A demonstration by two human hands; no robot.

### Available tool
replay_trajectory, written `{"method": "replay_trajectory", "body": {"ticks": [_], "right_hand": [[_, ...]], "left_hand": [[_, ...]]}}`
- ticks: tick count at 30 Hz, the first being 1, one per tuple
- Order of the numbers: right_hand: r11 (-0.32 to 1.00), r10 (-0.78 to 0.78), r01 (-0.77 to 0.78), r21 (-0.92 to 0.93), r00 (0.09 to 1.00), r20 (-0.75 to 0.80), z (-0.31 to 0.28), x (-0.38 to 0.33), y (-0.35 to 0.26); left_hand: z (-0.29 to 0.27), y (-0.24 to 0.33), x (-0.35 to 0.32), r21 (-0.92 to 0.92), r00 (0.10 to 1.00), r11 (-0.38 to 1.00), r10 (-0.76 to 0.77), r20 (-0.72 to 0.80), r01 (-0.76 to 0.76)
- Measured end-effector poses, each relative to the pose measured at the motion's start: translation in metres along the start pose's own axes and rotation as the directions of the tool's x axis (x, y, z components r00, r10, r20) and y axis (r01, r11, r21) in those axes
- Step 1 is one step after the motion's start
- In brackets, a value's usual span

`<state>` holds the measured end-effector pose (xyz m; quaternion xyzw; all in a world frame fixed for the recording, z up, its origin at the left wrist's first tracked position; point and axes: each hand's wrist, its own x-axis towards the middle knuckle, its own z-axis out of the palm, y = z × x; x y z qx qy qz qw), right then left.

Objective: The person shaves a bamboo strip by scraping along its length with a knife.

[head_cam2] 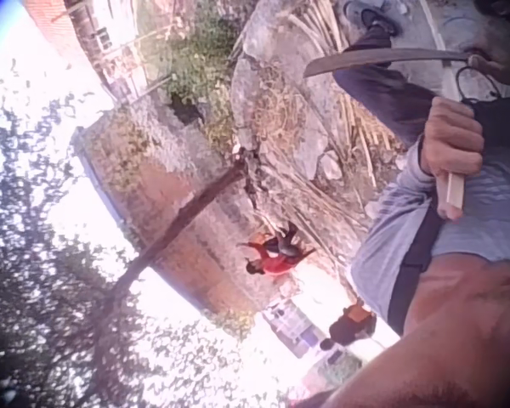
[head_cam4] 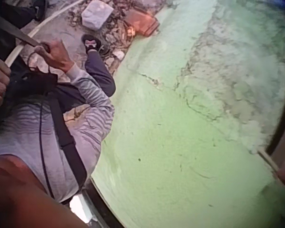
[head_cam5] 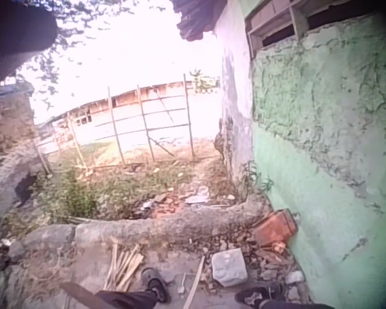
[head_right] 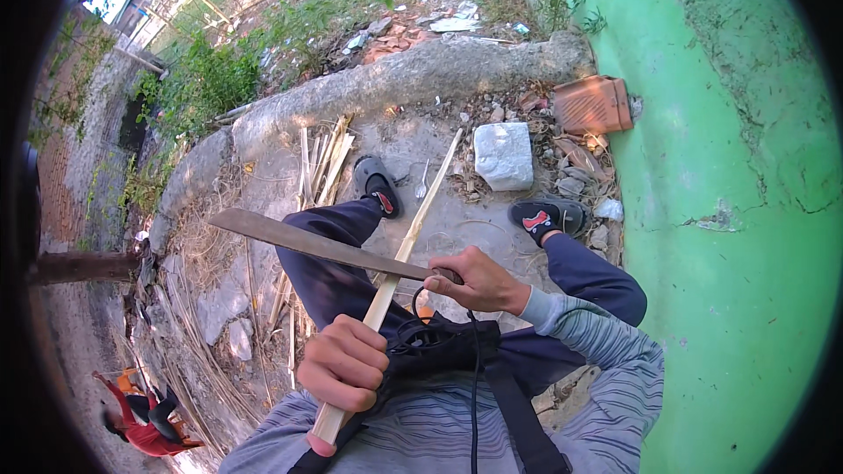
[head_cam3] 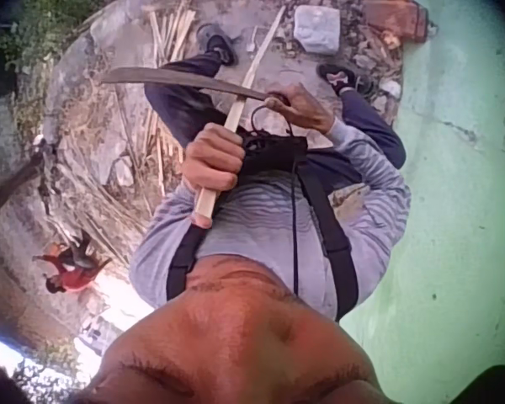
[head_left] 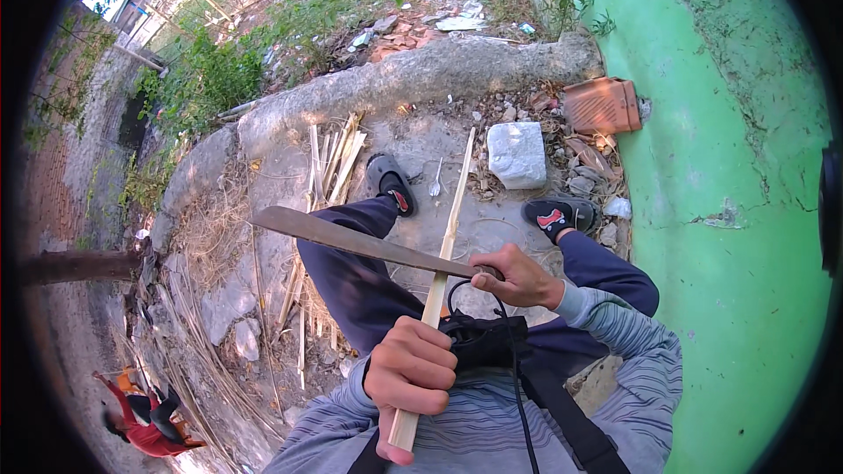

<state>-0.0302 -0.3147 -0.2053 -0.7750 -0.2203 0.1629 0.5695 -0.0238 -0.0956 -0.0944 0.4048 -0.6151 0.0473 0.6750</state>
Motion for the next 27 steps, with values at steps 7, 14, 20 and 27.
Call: {"method": "replay_trajectory", "body": {"ticks": [7,14,20,27], "right_hand": [[0.996,0.027,-0.025,0.089,0.999,-0.031,0.006,0.004,0.006],[1.000,0.013,-0.013,0.006,1.000,-0.009,0.008,0.007,0.032],[0.997,-0.007,0.010,0.081,0.999,-0.036,0.012,0.006,0.017],[0.996,0.088,-0.085,0.025,0.990,-0.109,0.015,0.018,0.066]], "left_hand": [[0.004,0.003,-0.004,-0.032,1.000,0.999,-0.008,0.007,0.009],[0.007,0.005,-0.012,0.052,0.999,0.998,-0.028,0.033,0.026],[0.003,0.001,-0.004,-0.011,0.998,0.998,0.056,-0.034,-0.056],[0.011,0.001,-0.001,0.077,0.979,0.996,0.063,-0.195,-0.049]]}}
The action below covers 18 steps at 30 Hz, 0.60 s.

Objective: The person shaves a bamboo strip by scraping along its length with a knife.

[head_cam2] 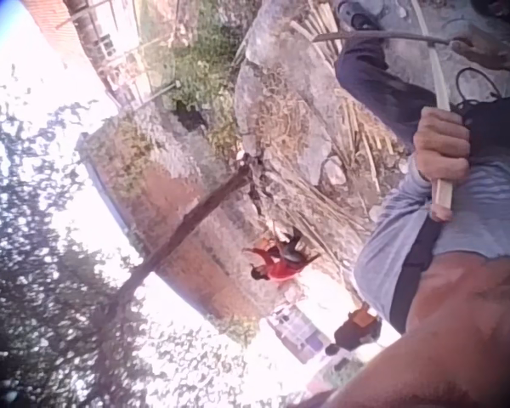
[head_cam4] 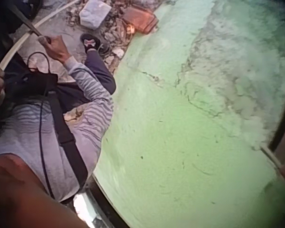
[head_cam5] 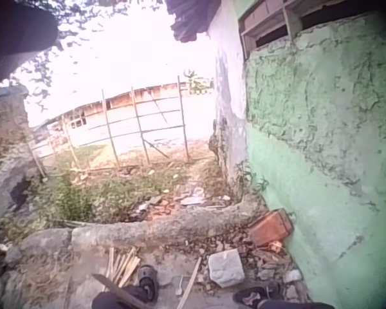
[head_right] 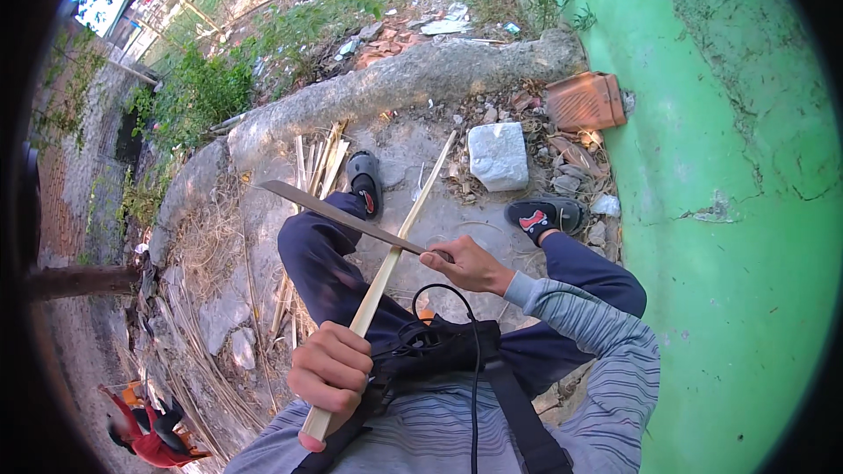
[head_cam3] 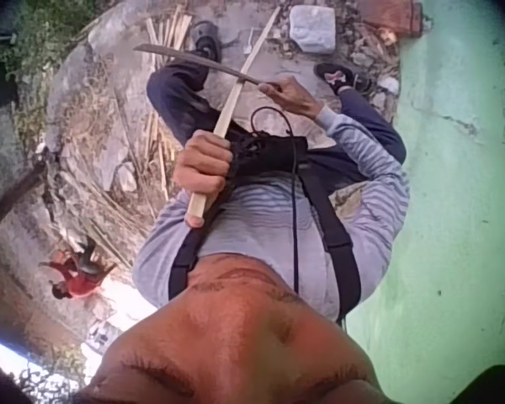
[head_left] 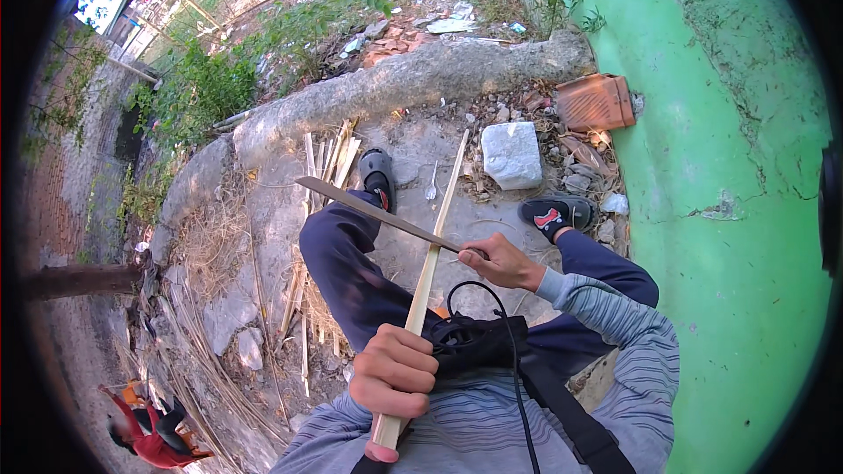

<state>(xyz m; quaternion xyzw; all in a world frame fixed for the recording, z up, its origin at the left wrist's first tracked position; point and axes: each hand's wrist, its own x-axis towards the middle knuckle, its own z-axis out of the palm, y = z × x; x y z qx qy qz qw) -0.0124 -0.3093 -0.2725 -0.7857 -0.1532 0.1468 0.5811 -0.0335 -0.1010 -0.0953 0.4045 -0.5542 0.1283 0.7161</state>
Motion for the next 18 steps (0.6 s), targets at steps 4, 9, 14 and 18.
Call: {"method": "replay_trajectory", "body": {"ticks": [4,9,14,18], "right_hand": [[0.997,-0.064,0.062,0.048,0.997,0.038,0.003,-0.003,-0.028],[0.992,0.024,-0.016,0.121,0.998,-0.065,0.011,0.016,0.001],[0.991,0.056,-0.049,0.124,0.997,-0.056,0.016,0.014,-0.002],[0.987,-0.101,0.101,0.122,0.995,-0.010,0.016,0.017,-0.026]], "left_hand": [[0.005,0.000,-0.002,0.048,0.980,0.999,0.034,-0.195,-0.025],[0.006,0.005,0.001,0.084,0.956,0.996,0.007,-0.295,0.019],[0.005,0.007,-0.005,0.089,0.926,0.995,0.002,-0.376,0.034],[0.006,0.008,0.001,0.127,0.909,0.991,0.017,-0.417,0.040]]}}
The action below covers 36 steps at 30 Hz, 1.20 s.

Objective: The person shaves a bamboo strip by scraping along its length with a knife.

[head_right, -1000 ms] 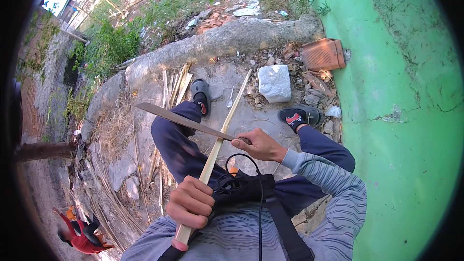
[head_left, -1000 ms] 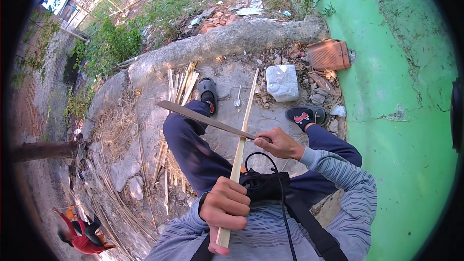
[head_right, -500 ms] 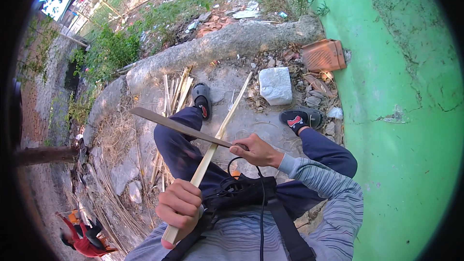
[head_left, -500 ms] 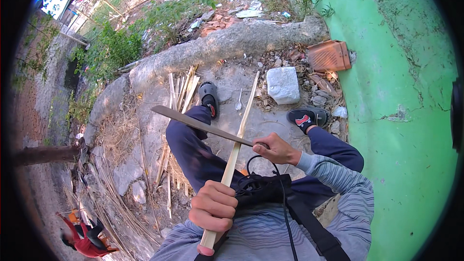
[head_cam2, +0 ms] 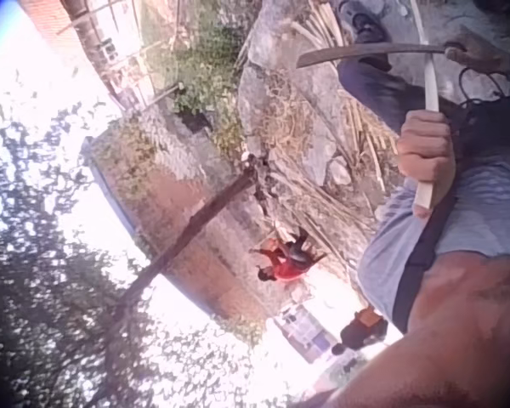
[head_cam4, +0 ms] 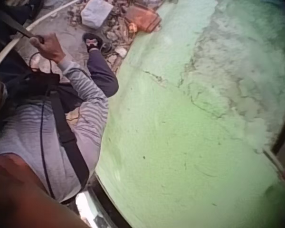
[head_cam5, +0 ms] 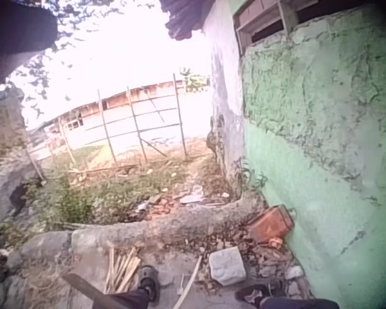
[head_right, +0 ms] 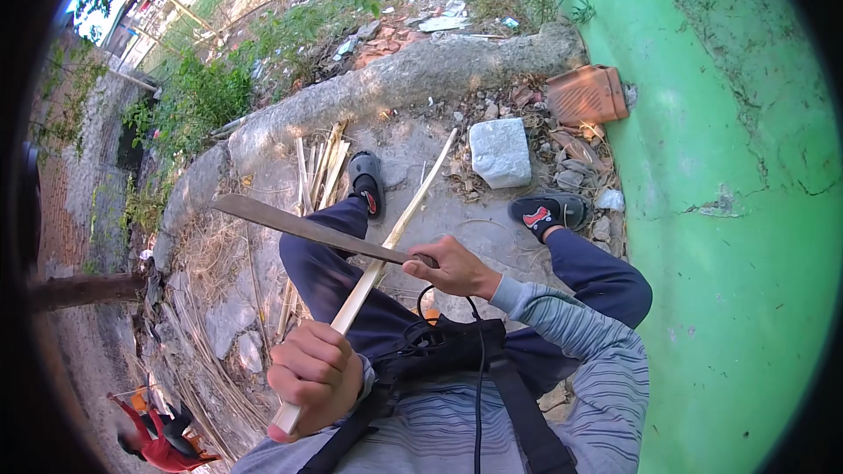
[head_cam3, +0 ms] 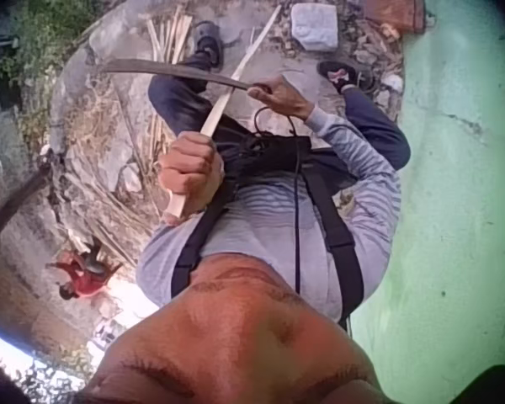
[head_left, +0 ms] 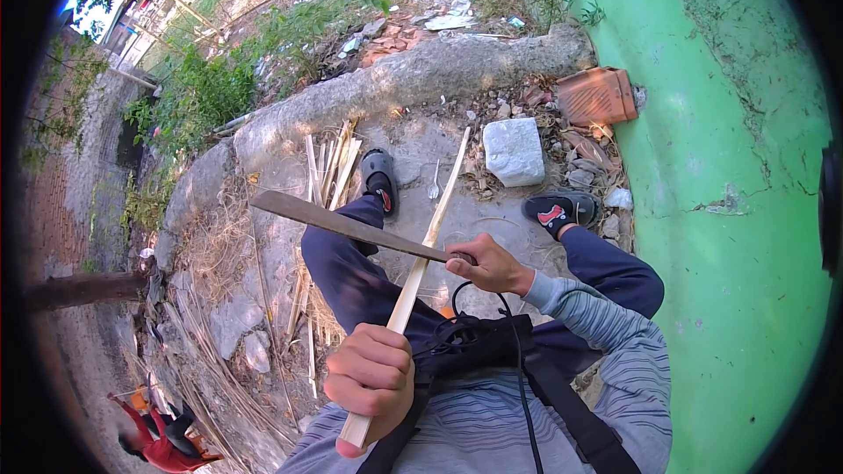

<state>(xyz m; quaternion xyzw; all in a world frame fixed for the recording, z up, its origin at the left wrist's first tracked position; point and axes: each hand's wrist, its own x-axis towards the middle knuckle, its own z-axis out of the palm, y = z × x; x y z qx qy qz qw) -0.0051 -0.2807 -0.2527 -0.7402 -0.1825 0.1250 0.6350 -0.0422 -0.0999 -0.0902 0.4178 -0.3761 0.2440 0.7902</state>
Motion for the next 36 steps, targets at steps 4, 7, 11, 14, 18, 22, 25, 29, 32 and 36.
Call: {"method": "replay_trajectory", "body": {"ticks": [4,7,11,14,18,22,25,29,32,36], "right_hand": [[0.987,0.113,-0.131,-0.094,0.978,-0.176,-0.019,0.013,0.080],[0.978,0.166,-0.192,-0.080,0.954,-0.248,-0.015,0.023,0.098],[0.986,0.165,-0.157,0.062,0.976,-0.144,0.000,0.018,0.048],[0.998,0.051,-0.049,0.038,0.997,-0.054,-0.003,0.017,0.016],[0.989,0.140,-0.135,0.059,0.986,-0.085,-0.007,0.020,0.040],[0.959,0.223,-0.259,-0.112,0.940,-0.258,-0.011,0.034,0.098],[0.983,0.178,-0.183,-0.003,0.960,-0.214,0.008,0.028,0.082],[0.997,0.073,-0.076,-0.017,0.990,-0.118,0.009,0.035,0.025],[0.994,0.100,-0.104,-0.024,0.984,-0.148,0.012,0.056,0.055],[0.934,0.228,-0.319,-0.159,0.878,-0.421,-0.030,0.059,0.180]], "left_hand": [[0.003,-0.008,0.003,-0.051,1.000,0.999,0.006,-0.021,-0.007],[0.002,-0.003,0.001,-0.019,1.000,0.999,0.028,-0.002,-0.028],[-0.004,-0.002,0.005,-0.027,0.998,0.999,0.035,-0.042,-0.036],[-0.011,-0.008,0.015,-0.047,0.999,0.999,0.015,-0.037,-0.017],[-0.018,-0.008,0.031,-0.054,0.999,0.998,-0.029,0.028,0.031],[-0.032,-0.005,0.031,-0.032,0.999,0.999,-0.016,-0.032,0.015],[-0.035,-0.004,0.032,-0.032,0.999,0.999,-0.009,-0.032,0.008],[-0.042,-0.007,0.040,-0.048,0.999,0.999,-0.015,-0.035,0.013],[-0.047,-0.002,0.045,-0.032,0.999,0.999,-0.010,-0.034,0.009],[-0.040,-0.013,0.050,-0.112,0.997,0.992,-0.053,0.048,0.059]]}}
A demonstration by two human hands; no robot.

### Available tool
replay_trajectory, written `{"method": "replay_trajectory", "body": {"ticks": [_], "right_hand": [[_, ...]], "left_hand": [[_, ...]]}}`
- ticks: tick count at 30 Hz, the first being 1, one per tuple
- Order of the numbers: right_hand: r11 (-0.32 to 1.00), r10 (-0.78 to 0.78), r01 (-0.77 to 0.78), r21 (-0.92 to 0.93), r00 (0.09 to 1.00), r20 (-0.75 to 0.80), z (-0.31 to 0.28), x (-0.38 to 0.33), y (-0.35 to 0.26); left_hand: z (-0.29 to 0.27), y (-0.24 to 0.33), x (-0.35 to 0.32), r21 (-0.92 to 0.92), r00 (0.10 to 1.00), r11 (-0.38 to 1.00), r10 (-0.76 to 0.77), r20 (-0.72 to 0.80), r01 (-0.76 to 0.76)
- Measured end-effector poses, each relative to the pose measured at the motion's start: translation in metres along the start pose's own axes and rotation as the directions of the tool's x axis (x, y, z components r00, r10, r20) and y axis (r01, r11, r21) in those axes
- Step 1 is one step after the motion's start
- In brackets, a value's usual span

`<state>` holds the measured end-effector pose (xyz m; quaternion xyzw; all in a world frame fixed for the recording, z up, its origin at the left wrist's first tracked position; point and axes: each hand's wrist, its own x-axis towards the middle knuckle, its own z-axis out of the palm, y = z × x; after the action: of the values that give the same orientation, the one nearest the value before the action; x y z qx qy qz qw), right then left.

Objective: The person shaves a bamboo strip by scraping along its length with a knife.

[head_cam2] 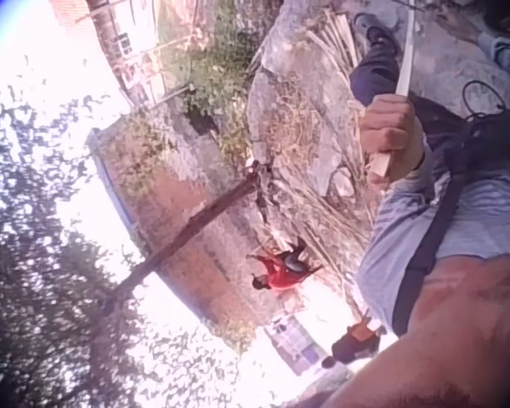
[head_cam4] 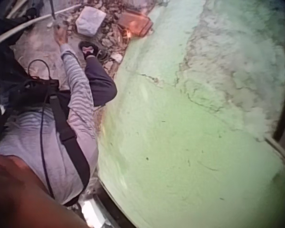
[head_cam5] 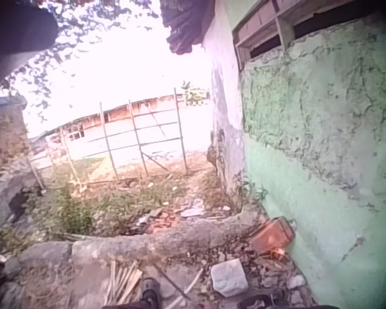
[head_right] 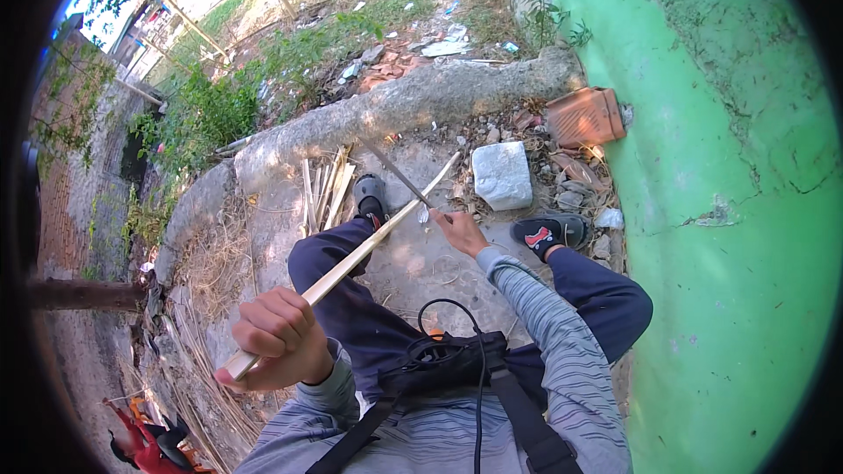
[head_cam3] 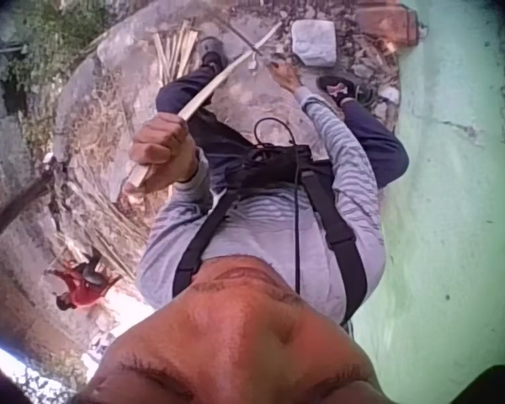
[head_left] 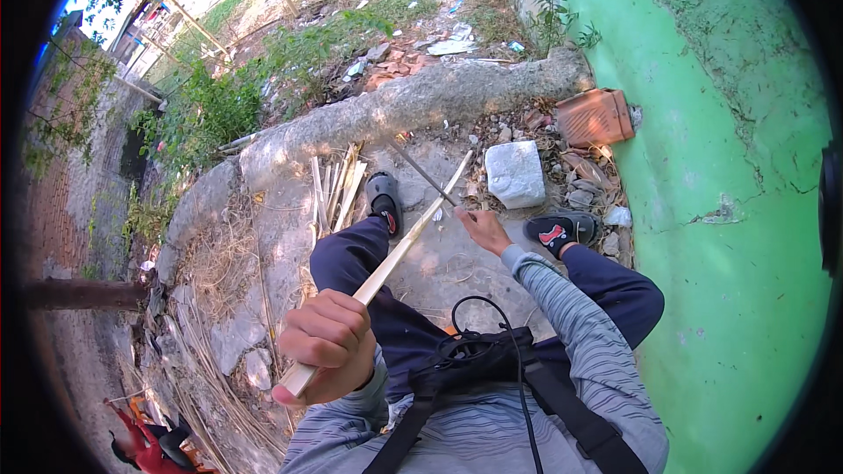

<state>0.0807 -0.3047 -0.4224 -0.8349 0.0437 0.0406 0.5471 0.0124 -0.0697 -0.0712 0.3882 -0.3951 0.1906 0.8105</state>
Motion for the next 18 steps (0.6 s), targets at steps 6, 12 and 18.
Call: {"method": "replay_trajectory", "body": {"ticks": [6,12,18], "right_hand": [[0.956,0.228,-0.232,0.179,0.973,0.041,0.008,-0.006,-0.021],[0.955,-0.029,0.055,0.290,0.995,-0.092,-0.008,-0.031,-0.119],[0.896,0.017,0.008,0.444,0.999,-0.051,-0.045,-0.082,-0.158]], "left_hand": [[-0.009,0.004,0.010,0.017,1.000,1.000,-0.005,-0.002,0.005],[-0.032,0.025,0.064,-0.100,0.988,0.989,-0.094,0.120,0.106],[0.022,0.078,0.062,-0.189,0.943,0.982,0.084,0.323,-0.022]]}}
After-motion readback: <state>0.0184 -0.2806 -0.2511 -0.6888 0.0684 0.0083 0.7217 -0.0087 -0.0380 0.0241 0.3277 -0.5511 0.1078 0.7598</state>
